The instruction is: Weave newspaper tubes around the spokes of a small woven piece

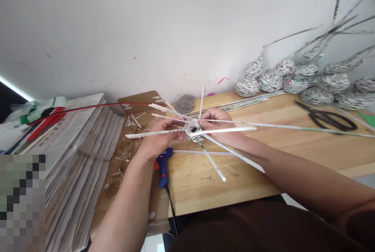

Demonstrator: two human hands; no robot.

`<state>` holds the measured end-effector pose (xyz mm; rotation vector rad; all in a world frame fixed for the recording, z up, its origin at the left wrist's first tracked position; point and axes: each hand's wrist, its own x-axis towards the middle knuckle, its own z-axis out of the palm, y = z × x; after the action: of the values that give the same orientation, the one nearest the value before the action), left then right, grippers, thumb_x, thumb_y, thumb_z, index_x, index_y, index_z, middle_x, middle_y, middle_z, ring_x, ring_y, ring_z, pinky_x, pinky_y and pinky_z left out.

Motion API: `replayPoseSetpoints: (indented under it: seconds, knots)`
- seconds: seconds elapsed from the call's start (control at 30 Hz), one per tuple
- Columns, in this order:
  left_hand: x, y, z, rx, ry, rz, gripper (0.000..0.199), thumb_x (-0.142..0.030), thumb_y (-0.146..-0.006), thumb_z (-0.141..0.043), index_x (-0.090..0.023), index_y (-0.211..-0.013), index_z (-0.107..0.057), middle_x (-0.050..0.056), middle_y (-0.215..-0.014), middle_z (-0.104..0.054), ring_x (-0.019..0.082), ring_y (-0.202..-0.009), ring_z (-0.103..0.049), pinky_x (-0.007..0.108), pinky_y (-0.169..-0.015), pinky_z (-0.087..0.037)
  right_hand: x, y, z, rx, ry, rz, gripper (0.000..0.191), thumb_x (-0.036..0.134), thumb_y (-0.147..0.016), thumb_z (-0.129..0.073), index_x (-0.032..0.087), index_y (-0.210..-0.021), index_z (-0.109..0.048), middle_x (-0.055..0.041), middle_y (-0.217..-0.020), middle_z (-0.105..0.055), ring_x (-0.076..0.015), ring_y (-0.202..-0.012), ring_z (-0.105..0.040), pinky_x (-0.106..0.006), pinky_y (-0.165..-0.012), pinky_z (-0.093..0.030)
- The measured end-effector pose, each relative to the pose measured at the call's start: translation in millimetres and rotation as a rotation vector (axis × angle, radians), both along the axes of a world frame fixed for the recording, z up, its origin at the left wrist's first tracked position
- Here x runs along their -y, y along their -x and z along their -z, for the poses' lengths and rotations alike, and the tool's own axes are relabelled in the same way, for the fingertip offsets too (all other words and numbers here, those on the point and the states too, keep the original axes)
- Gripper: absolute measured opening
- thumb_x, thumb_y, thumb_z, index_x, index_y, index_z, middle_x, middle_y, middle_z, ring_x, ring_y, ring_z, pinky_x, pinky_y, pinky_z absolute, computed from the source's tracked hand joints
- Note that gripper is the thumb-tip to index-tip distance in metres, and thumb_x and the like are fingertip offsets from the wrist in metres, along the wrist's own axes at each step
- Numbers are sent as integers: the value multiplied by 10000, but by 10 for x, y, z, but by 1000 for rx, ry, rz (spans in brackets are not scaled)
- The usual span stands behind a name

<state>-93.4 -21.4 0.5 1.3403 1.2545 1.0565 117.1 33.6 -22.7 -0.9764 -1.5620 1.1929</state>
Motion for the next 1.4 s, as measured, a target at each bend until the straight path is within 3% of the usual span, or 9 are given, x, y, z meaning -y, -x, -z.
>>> replayPoseSetpoints:
  seconds: [0.1,0.27,0.43,0.7,0.97,1.27,1.4]
  knots:
    - [-3,-25,26,-23,-44,-14,431,-394,-726,-826,-181,-1091,-743,110,-1131,-759,246,-976,-726,330,-772,-620,21,-29,-26,17,20,-44,208,343,-731,-746,184,-713,-614,-12,-664,-635,-128,-571,-545,-249,-499,-408]
    - [22,-105,-4,-91,-43,-16,564,-482,-702,-840,-161,-1152,-733,113,-1015,-785,238,-830,-733,332,-678,-613,71,-35,-43,12,47,-146,205,343,-745,-744,197,-702,-607,-13,-662,-646,-144,-572,-571,-260,-503,-435]
    - [20,-171,-20,-245,-226,-66,337,-381,-734,-816,-164,-988,-773,91,-949,-797,234,-860,-736,340,-777,-590,83,-52,-64,111,-34,-161,176,335,-792,-709,177,-751,-642,-29,-690,-680,-134,-582,-588,-234,-504,-414]
    - [65,-309,62,-347,-279,-179,123,-266,-747,-752,-155,-795,-731,50,-744,-752,178,-659,-674,280,-627,-515,122,-75,-91,221,-162,-164,109,267,-806,-671,172,-752,-664,-11,-667,-668,-113,-575,-562,-218,-530,-400]
    - [71,-347,22,-220,-275,-198,163,-271,-735,-779,-156,-846,-747,56,-838,-767,187,-777,-700,282,-711,-536,125,-77,-148,263,-183,-155,91,242,-809,-653,165,-765,-670,-8,-674,-660,-103,-590,-534,-206,-536,-366]
    - [20,-285,71,-161,-193,-126,254,-376,-740,-804,-157,-866,-783,69,-829,-790,205,-727,-714,298,-678,-550,96,-78,-116,216,-232,-179,70,206,-811,-652,167,-755,-637,12,-695,-647,-90,-598,-542,-203,-560,-392]
    - [47,-328,46,-296,-284,-180,164,-306,-775,-748,-163,-845,-785,53,-802,-790,200,-730,-715,284,-685,-544,104,-84,-122,207,-218,-228,77,204,-843,-619,161,-806,-670,-8,-736,-681,-99,-626,-573,-201,-562,-407]
